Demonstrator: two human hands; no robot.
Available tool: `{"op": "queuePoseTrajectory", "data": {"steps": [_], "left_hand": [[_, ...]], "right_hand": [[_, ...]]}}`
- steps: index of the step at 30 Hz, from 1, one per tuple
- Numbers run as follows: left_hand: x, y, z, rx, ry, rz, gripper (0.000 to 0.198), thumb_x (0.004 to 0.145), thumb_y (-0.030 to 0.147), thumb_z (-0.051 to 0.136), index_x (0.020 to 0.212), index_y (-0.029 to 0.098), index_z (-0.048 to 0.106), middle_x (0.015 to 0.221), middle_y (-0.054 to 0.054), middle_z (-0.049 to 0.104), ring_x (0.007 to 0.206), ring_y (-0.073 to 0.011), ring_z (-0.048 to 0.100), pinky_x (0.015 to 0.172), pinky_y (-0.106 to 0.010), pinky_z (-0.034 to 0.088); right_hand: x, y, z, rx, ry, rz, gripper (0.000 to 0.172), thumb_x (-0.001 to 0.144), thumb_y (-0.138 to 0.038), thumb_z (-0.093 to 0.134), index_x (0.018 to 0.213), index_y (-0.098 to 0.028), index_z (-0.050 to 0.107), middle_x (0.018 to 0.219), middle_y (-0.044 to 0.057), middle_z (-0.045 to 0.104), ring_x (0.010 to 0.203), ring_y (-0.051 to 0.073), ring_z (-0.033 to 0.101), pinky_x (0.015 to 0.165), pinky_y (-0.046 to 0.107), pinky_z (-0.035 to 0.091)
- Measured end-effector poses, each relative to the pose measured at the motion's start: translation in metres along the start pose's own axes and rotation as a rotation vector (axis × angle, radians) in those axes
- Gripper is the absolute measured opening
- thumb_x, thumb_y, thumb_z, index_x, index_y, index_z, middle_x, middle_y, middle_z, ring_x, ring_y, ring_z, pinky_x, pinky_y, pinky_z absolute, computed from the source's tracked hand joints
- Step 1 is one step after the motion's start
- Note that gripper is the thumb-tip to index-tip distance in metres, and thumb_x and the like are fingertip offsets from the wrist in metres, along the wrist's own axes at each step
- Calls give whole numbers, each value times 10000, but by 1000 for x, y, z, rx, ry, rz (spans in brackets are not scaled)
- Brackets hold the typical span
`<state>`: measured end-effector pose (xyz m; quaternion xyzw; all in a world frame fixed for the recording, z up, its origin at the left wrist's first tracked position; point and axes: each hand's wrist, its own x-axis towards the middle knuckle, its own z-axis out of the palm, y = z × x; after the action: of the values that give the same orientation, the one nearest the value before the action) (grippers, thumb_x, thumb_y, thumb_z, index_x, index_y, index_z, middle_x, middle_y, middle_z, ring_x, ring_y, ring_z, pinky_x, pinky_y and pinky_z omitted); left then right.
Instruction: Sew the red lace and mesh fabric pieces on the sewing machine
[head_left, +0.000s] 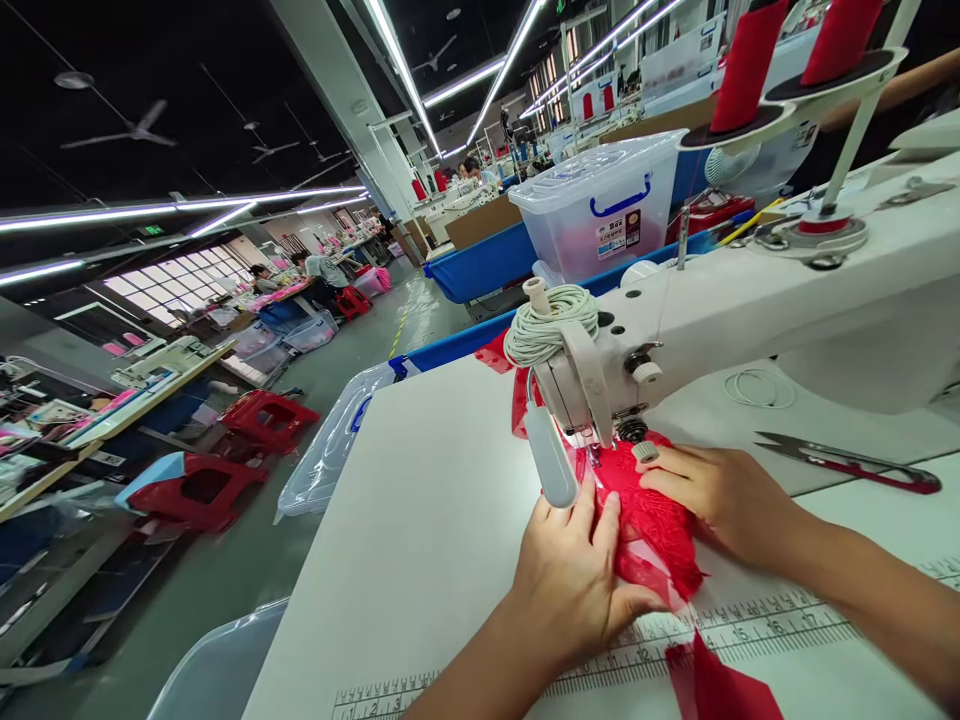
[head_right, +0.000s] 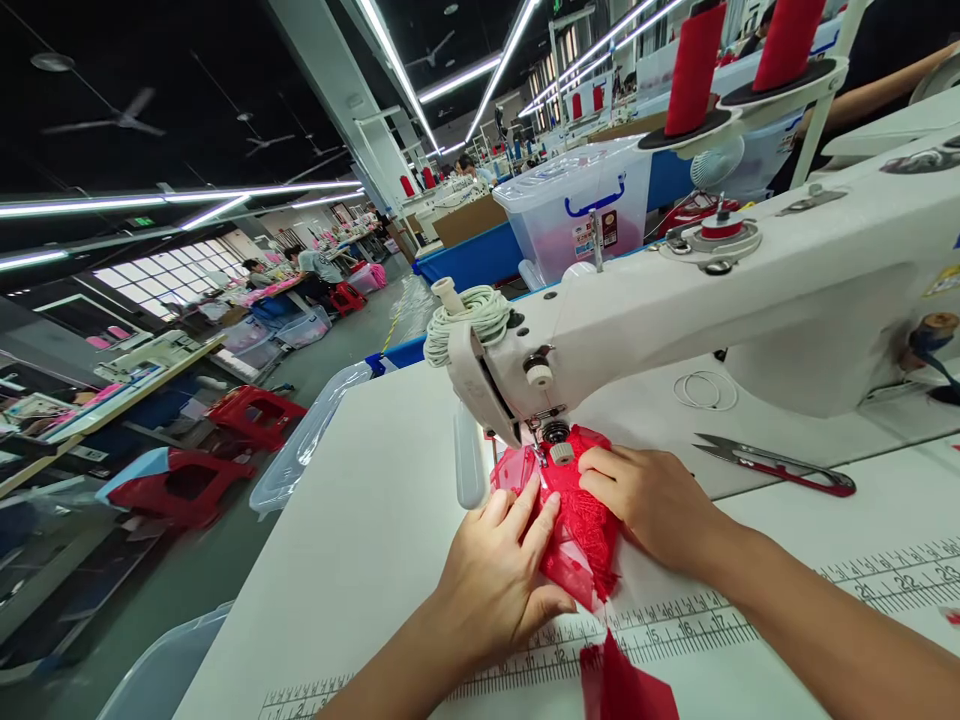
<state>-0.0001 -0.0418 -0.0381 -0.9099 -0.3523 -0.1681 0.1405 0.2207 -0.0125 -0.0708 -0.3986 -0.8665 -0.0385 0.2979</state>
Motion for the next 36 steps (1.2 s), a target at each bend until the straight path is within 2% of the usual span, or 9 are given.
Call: {"op": "queuePoseTrajectory", "data": {"steps": [4, 10, 15, 19, 25, 31, 36], "left_hand": [[1, -3, 3, 43, -2, 22, 862, 914, 741, 179, 1205, 74, 641, 1198, -215, 635, 980, -317, 600, 794, -451, 506], [3, -7, 3, 63, 1, 31, 853, 924, 726, 170, 1195, 65, 637, 1153, -206, 649, 984, -315, 592, 821, -455, 488], [4, -6, 4, 45, 6, 29, 867, 911, 747, 159, 1194, 73, 626, 1176, -199, 631, 931, -286, 589, 790, -431, 483], [5, -2, 4, -15, 37, 33, 855, 926, 720, 99, 1089, 96, 660, 1033, -152, 660, 811, -238, 578, 734, -379, 472], [-2, 2, 4, 38, 19, 14, 834, 911, 746, 175, 1179, 100, 630, 1011, -148, 657, 804, -237, 581, 719, -364, 454], [-3, 2, 3, 43, 34, 19, 837, 904, 754, 183, 1150, 108, 654, 1002, -157, 664, 846, -261, 593, 778, -390, 455], [-3, 1, 3, 43, 55, 15, 838, 913, 742, 164, 1175, 110, 648, 1059, -160, 669, 815, -248, 593, 739, -367, 453]], "right_hand": [[2, 0, -1, 12, -1, -13, 240, 918, -165, 400, 853, -221, 625, 832, 31, 649, 680, 172, 547, 525, 304, 328], [2, 1, -2, 14, -28, -11, 258, 818, -130, 440, 953, -217, 642, 973, 57, 674, 799, 199, 595, 560, 310, 394], [4, -2, -3, 1, -1, -49, 310, 803, -70, 436, 1017, -201, 618, 967, 55, 675, 747, 185, 592, 567, 292, 382], [4, -5, -4, 21, -20, -131, 333, 746, 21, 404, 881, -225, 584, 874, 14, 658, 661, 155, 542, 559, 282, 323], [-2, -4, 2, -19, -54, -89, 319, 600, 61, 404, 729, -219, 486, 787, -13, 596, 556, 142, 418, 514, 306, 215], [-4, -2, 6, -38, -49, -40, 362, 542, 65, 408, 748, -221, 495, 820, -16, 613, 579, 140, 457, 519, 307, 226], [-4, -2, 6, -20, -58, -21, 340, 552, 55, 421, 737, -226, 469, 771, -19, 594, 568, 144, 461, 511, 299, 216]]}}
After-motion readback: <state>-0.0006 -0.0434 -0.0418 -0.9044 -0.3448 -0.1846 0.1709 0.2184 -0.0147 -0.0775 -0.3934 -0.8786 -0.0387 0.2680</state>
